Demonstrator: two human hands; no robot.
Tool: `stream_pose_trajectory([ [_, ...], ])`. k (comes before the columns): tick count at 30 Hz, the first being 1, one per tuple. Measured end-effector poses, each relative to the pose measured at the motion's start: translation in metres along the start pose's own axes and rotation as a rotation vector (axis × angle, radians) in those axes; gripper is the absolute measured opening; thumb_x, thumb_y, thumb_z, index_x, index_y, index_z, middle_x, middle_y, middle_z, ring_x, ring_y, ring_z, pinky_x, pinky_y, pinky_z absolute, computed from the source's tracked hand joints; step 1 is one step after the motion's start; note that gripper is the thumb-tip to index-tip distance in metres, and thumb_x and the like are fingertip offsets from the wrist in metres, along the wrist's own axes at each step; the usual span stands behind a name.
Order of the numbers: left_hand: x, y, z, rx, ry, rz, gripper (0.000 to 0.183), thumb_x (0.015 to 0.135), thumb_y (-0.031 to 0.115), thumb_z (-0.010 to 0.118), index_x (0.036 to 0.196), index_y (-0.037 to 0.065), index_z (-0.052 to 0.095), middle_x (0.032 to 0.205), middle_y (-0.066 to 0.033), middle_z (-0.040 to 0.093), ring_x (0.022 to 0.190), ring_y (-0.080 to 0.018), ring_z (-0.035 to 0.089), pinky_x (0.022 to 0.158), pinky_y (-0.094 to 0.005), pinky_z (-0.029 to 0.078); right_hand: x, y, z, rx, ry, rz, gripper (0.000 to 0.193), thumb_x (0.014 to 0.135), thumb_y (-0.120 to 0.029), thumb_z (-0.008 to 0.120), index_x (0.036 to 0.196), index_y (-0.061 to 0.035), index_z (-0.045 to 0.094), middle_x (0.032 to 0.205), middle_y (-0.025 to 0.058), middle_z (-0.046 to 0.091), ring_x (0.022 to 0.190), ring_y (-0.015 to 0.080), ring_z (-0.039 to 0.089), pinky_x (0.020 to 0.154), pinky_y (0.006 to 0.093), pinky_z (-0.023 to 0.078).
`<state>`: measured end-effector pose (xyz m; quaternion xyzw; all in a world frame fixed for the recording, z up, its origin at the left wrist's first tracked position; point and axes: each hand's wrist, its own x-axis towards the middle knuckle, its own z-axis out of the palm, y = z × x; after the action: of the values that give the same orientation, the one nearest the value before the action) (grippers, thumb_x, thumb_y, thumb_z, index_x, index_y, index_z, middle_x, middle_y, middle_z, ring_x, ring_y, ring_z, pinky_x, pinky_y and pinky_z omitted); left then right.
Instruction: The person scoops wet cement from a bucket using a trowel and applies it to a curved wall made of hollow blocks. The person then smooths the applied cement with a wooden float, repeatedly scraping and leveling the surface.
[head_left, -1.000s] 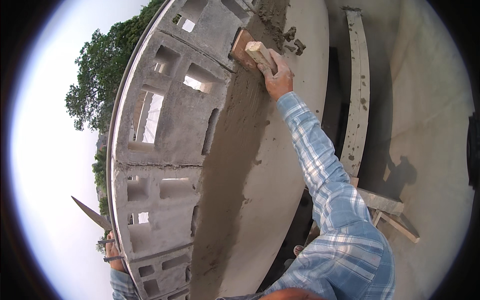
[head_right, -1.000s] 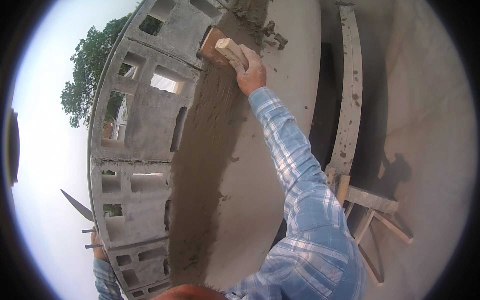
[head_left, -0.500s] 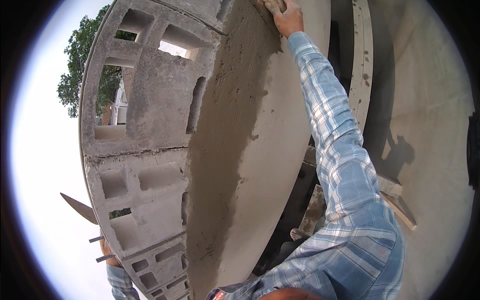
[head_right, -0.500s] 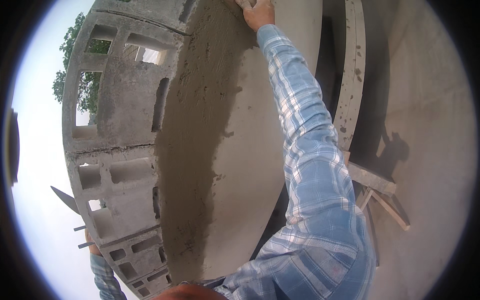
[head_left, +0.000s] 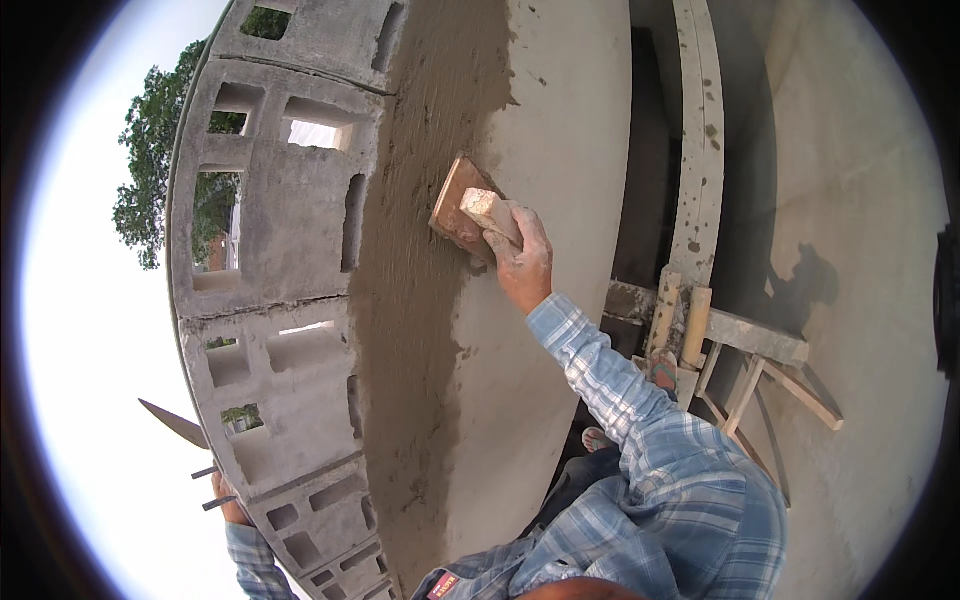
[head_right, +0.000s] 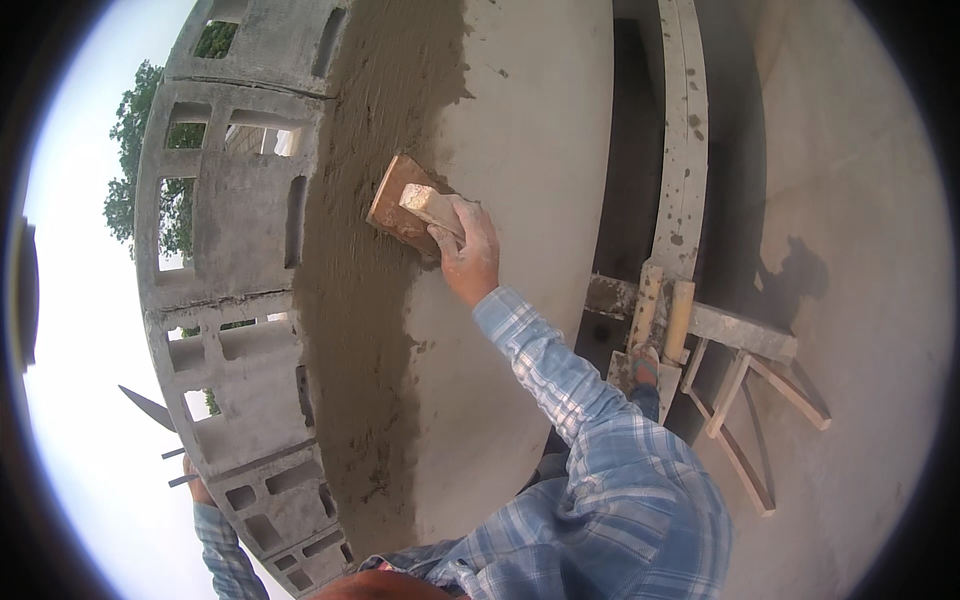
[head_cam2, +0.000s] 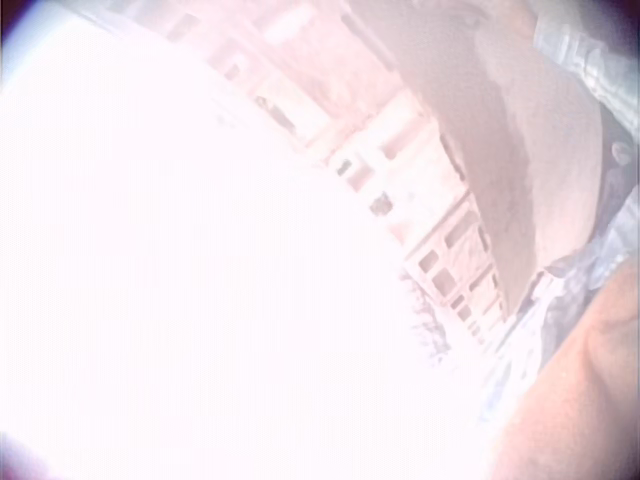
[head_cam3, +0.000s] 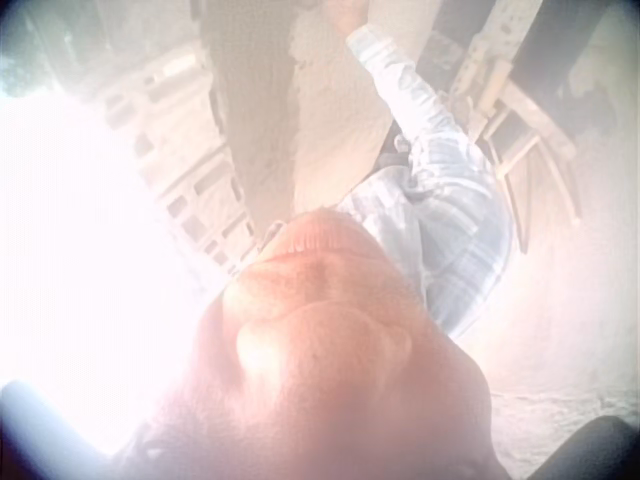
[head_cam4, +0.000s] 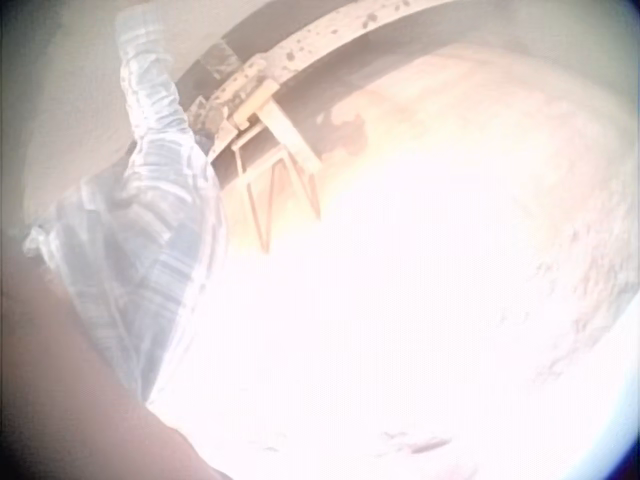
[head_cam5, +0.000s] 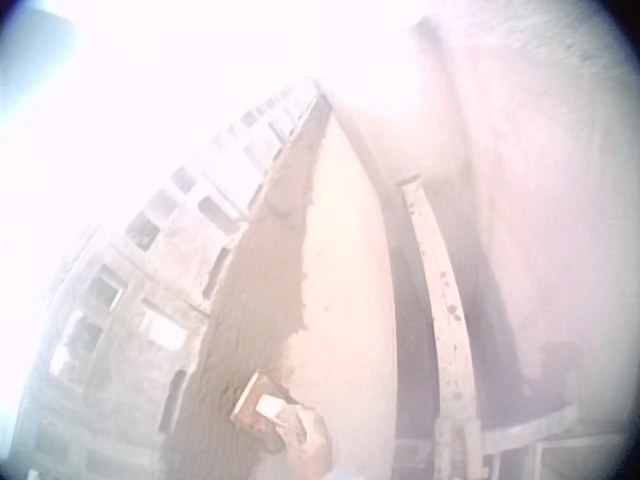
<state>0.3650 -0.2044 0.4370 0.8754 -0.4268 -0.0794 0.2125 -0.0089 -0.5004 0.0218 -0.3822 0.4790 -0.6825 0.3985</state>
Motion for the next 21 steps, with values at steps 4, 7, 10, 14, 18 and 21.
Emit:
stream_pose_trajectory([
  [4,-0.004,-0.003,0.003,0.023,0.005,-0.014,0.032,0.104,0.023,0.047,0.122,-0.002,0.056,0.115,-0.0104,0.058,0.1,-0.0185,0.058,0.082,-0.0315,0.05,0.02,-0.014,0.019,-0.013,-0.105,-0.208,0.036,0.088,-0.022,0.071,0.119,-0.0069,0.061,0.115,0.0084,0.066,0.105,0.0314,0.059,0.095,0.043,0.043],
  [7,-0.003,-0.004,0.01,0.039,0.017,-0.014,0.032,0.104,0.022,0.047,0.122,-0.002,0.056,0.115,-0.0105,0.058,0.1,-0.0186,0.058,0.082,-0.0315,0.05,0.076,-0.004,0.041,-0.061,-0.041,-0.296,0.036,0.088,-0.02,0.07,0.12,-0.0074,0.061,0.115,0.0087,0.066,0.105,0.0316,0.059,0.095,0.0431,0.043],
  [10,-0.01,-0.006,0.011,0.064,0.039,-0.04,0.032,0.104,0.022,0.047,0.123,-0.002,0.056,0.116,-0.0107,0.058,0.1,-0.0188,0.058,0.083,-0.0316,0.05,0.157,0.001,0.058,-0.099,0.006,-0.306,0.042,0.086,-0.017,0.071,0.125,-0.0061,0.059,0.116,0.0122,0.064,0.108,0.0355,0.059,0.095,0.0444,0.045],
  [14,-0.004,-0.002,0.012,0.08,0.031,-0.028,0.032,0.104,0.022,0.047,0.123,-0.002,0.056,0.116,-0.0109,0.058,0.1,-0.019,0.058,0.083,-0.0316,0.05,0.32,0.005,0.052,-0.198,0.101,-0.318,0.052,0.088,-0.025,0.07,0.133,-0.0027,0.055,0.124,0.0212,0.064,0.115,0.0368,0.061,0.099,0.0415,0.047],
  [18,0.005,-0.005,0.015,0.079,0.024,-0.032,0.032,0.104,0.022,0.047,0.124,-0.002,0.056,0.116,-0.0112,0.058,0.101,-0.0192,0.058,0.084,-0.0316,0.05,0.358,0.02,0.043,-0.326,0.085,-0.331,0.052,0.089,-0.029,0.07,0.133,-0.0047,0.056,0.118,0.0218,0.067,0.112,0.0349,0.063,0.097,0.041,0.048],
  [21,-0.011,-0.013,0.012,0.09,0.045,-0.082,0.033,0.104,0.022,0.047,0.124,-0.002,0.055,0.117,-0.0114,0.058,0.101,-0.0193,0.058,0.084,-0.0316,0.05,0.23,0.006,0.048,-0.102,-0.105,-0.319,0.044,0.087,-0.02,0.072,0.126,-0.0047,0.06,0.119,0.0159,0.066,0.112,0.0349,0.06,0.097,0.0409,0.048],
])
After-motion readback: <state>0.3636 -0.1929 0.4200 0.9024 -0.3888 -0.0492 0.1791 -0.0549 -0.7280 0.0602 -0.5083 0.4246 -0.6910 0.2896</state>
